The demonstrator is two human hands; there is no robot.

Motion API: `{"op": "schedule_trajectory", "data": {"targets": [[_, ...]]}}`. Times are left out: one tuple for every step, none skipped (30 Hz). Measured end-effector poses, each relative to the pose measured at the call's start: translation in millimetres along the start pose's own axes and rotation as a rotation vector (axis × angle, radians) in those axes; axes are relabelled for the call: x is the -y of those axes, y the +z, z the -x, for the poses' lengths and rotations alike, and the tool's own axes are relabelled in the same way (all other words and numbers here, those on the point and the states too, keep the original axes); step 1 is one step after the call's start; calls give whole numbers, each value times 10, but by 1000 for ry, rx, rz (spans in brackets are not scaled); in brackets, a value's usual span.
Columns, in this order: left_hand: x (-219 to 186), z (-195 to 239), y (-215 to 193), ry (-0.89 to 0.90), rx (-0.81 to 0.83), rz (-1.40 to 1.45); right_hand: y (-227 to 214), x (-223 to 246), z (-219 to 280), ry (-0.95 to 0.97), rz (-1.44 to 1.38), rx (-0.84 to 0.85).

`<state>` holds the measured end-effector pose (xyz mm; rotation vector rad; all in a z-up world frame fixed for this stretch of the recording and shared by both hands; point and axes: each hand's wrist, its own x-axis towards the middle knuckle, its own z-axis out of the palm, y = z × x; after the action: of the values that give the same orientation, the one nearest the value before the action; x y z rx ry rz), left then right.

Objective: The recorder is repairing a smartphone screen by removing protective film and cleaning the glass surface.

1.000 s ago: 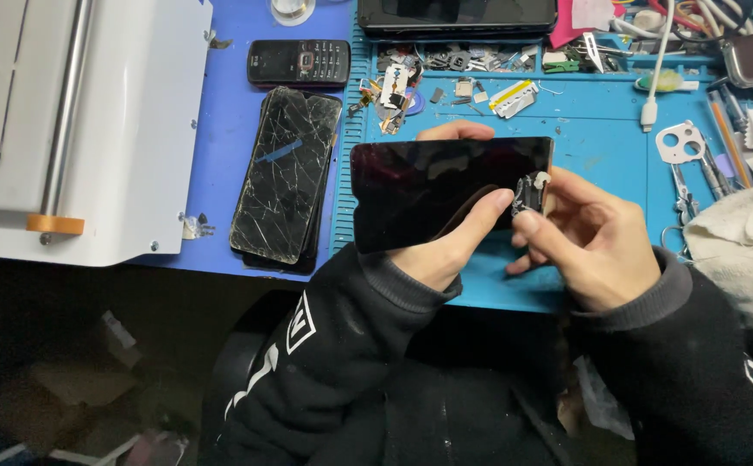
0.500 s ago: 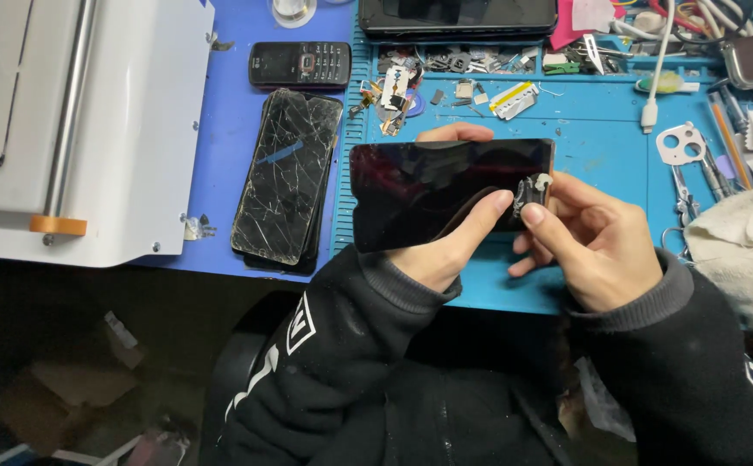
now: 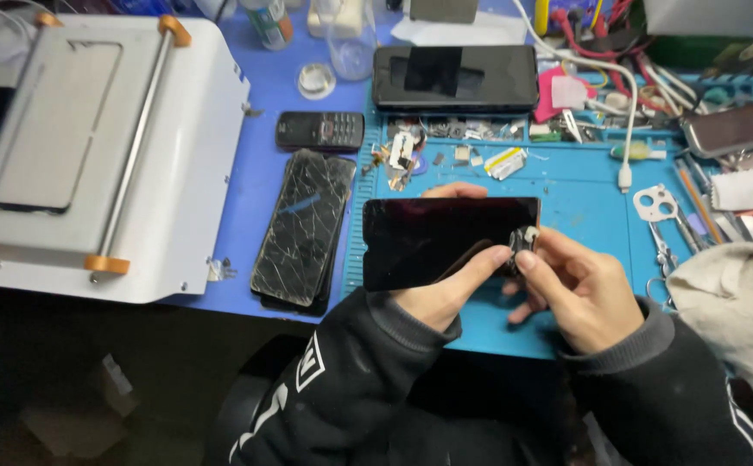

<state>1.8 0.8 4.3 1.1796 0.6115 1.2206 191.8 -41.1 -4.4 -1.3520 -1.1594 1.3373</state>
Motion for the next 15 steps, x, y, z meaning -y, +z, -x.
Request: {"op": "schedule_trajectory", "data": {"targets": [[-23,-5,-4,8,5,-5,20,36,-12,-10,-2,-1],[-38,-10,-9,48,3,-72,39,65,-26,-14,26,-7],[-48,2,-4,84,0,-136,52,89,-19,-14,56,-15],[-46,2,-9,87,5,-138,65,96,-19,-19,54,-17],[-41,6,-10,108,12,-180,75,103,-15,-15,72,-24],[-35,8,-12,129,19,-222,85,109,-12,-11,90,-31],[-41,14,-7,132,21,-223,86,119,-16,-14,89,-33],[-45,20,-4,69,35,-143,88,129,-19,11,88,-45],[-50,34,-2,5,46,-63,94,137,-20,40,88,-55],[-75,30,3,5,45,-64,92,147,-13,40,87,-54],[-101,28,5,-40,39,-22,95,153,-6,28,94,-48],[-126,24,8,-85,32,21,95,160,-1,17,100,-42],[-123,21,-1,-86,33,18,86,140,1,16,98,-42],[-118,17,-9,0,10,-120,75,119,1,2,114,-41],[-112,11,-14,85,-11,-258,61,98,6,-13,130,-43]]}}
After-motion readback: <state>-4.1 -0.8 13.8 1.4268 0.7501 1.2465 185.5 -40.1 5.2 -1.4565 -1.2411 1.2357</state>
